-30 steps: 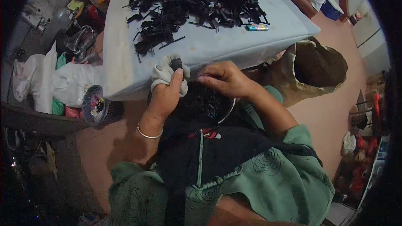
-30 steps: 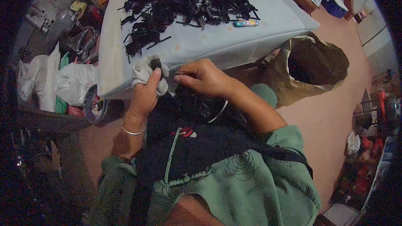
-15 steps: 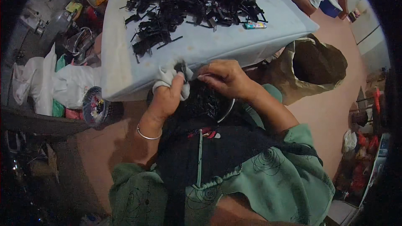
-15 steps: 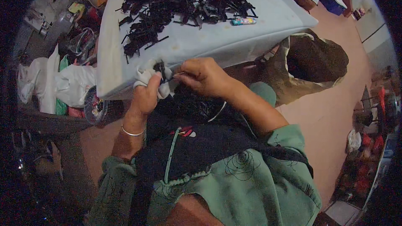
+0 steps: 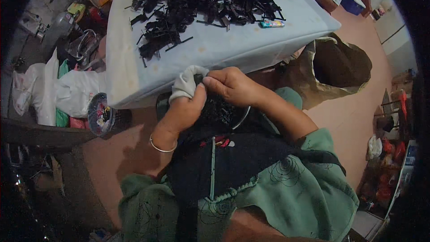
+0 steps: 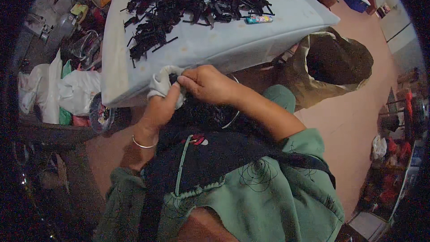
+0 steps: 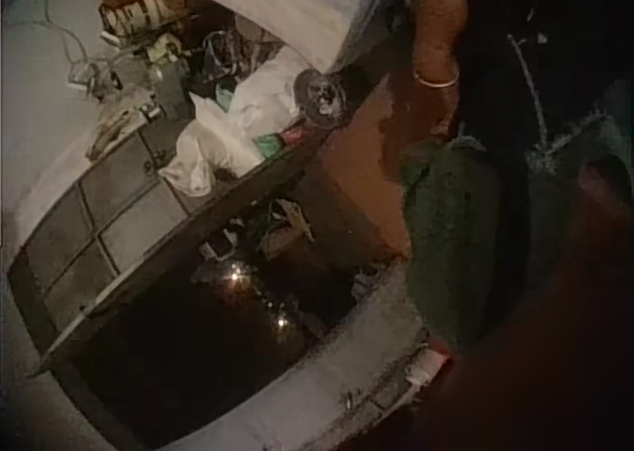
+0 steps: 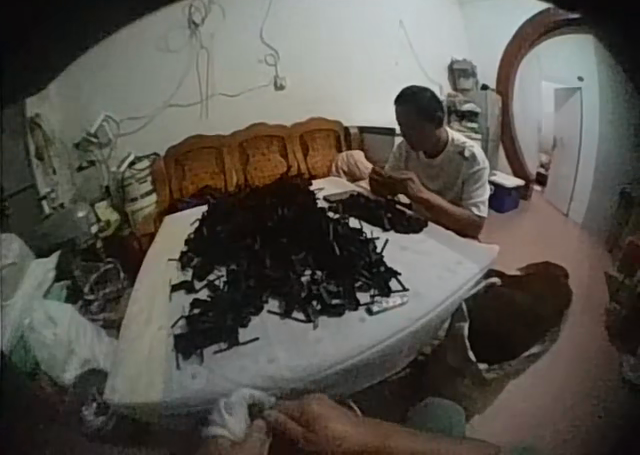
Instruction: Cleaning and inspecting small black components using a cloth and placing them into a collection bin.
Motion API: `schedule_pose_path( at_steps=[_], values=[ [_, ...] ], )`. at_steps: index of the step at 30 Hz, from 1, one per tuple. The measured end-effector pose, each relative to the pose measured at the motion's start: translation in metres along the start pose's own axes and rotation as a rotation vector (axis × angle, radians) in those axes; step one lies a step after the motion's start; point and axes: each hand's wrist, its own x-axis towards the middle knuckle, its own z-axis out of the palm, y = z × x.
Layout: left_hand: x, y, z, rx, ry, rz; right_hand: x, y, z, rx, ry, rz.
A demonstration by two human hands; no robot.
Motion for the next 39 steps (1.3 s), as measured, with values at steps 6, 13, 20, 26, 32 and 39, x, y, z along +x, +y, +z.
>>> schedule_pose_path(
  at_steps=[6,13,20,26,32,39],
  values=[
    [-0.002,-0.002,-0.005,0.401,0.07,0.26,0.006,0.007,0.011,0.126,0.019,0.075],
    [-0.002,-0.017,-0.027,0.659,-0.053,0.358,0.053,0.014,-0.023,-0.432,0.015,0.046],
    [0.048,-0.021,-0.089,0.894,0.482,0.487,0.108,0.054,-0.015,-0.856,0.174,-0.004],
    [0.113,-0.02,-0.083,1.05,0.356,0.553,0.076,0.058,-0.031,-0.822,0.152,-0.02],
    [0.095,-0.008,-0.03,1.105,0.3,0.777,0.01,0.048,-0.059,-0.758,0.238,0.089],
    [0.052,0.016,-0.036,0.997,0.414,0.706,-0.014,0.028,-0.051,-0.525,0.33,-0.04]
  ],
)
